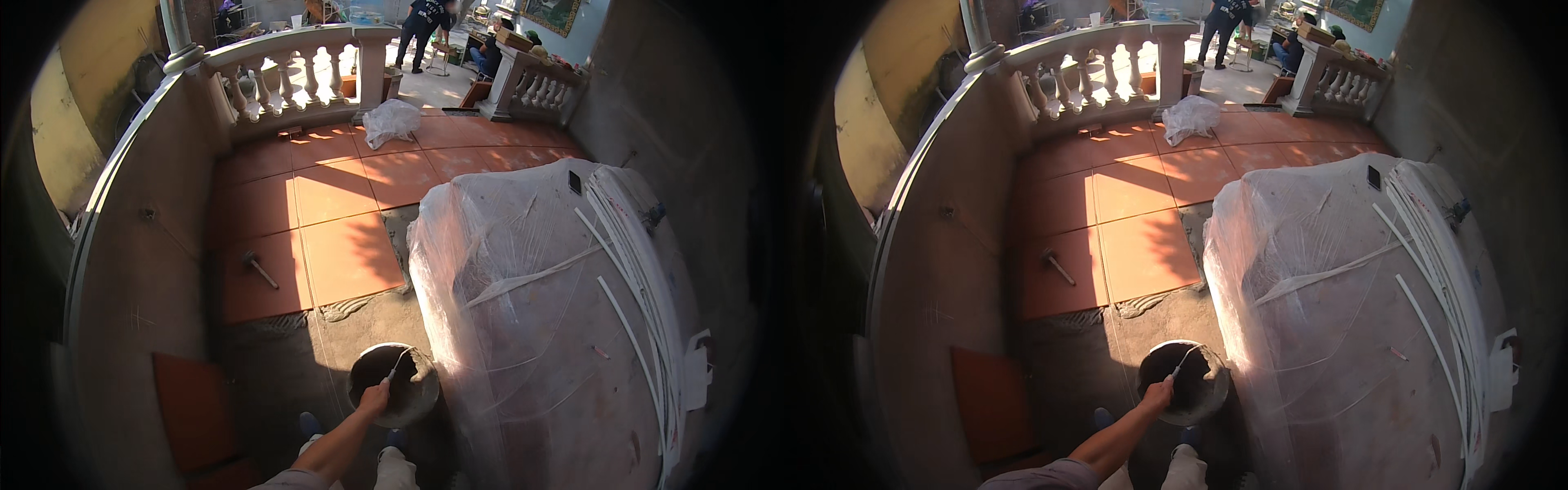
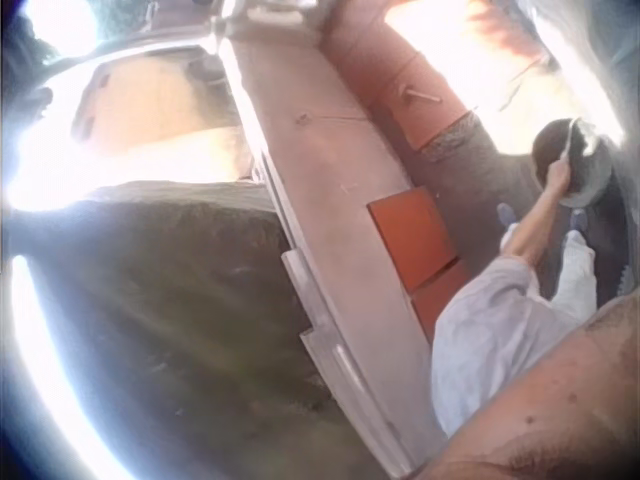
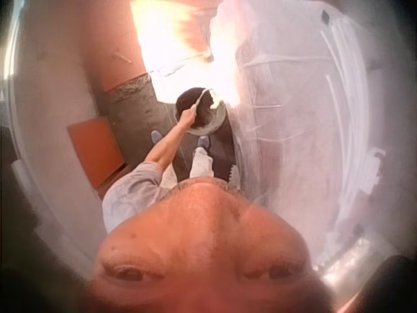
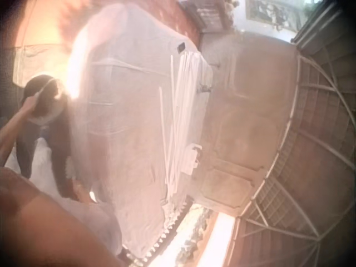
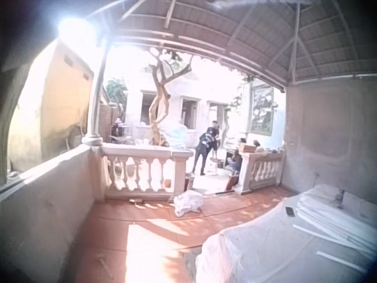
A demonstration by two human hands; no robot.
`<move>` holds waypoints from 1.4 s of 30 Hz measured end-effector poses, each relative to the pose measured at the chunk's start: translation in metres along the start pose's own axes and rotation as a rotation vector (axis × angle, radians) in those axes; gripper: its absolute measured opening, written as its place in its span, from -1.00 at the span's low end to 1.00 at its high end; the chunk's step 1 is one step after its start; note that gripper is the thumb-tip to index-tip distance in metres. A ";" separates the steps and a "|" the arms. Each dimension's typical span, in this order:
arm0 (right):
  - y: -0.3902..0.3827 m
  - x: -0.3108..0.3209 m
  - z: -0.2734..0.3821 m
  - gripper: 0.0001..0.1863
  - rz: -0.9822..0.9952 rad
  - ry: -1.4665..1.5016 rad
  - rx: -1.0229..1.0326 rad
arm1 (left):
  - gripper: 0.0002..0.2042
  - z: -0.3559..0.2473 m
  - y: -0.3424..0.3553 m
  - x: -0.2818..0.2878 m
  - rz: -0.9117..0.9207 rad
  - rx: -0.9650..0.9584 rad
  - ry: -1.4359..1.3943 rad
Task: The person scoops cement from a bucket, spreads it on the floor with a trowel, places a terracotta tile, and taps it with a rubber mallet to secure it. The process is repeated for another tile.
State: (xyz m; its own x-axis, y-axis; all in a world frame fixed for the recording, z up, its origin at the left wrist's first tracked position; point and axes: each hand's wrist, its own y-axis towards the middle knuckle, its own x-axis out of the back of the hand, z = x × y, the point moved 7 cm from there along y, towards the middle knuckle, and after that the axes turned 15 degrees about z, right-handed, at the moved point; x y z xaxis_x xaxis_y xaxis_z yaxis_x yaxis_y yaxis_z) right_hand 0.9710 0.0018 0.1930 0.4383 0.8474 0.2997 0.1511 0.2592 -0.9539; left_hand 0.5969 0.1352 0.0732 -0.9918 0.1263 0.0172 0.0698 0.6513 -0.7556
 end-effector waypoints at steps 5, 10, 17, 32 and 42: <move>-0.038 0.005 0.030 -0.35 -0.034 -0.047 0.005 | -0.50 -0.018 -0.111 0.113 -0.022 -0.032 -0.248; -0.058 -0.005 0.039 -0.35 -0.033 -0.102 -0.012 | -0.41 0.014 -0.148 0.184 -0.164 0.045 -0.202; -0.067 -0.018 0.027 -0.34 -0.010 -0.166 -0.092 | -0.18 0.111 -0.145 0.226 -0.204 0.255 -0.220; -0.076 -0.030 0.053 -0.33 0.156 -0.499 -0.137 | -0.64 0.260 -0.123 0.372 -0.516 0.351 -0.662; -0.104 0.053 0.195 -0.27 -0.048 -0.048 -0.070 | -0.46 0.139 -0.147 0.401 -0.217 0.595 0.111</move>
State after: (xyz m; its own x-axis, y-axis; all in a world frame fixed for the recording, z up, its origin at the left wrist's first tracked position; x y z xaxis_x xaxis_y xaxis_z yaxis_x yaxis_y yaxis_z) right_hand 0.8054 0.1105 0.3055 0.3868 0.8563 0.3422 0.2332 0.2682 -0.9347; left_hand 0.1739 -0.0139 0.1001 -0.9578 0.1357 0.2536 -0.2335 0.1481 -0.9610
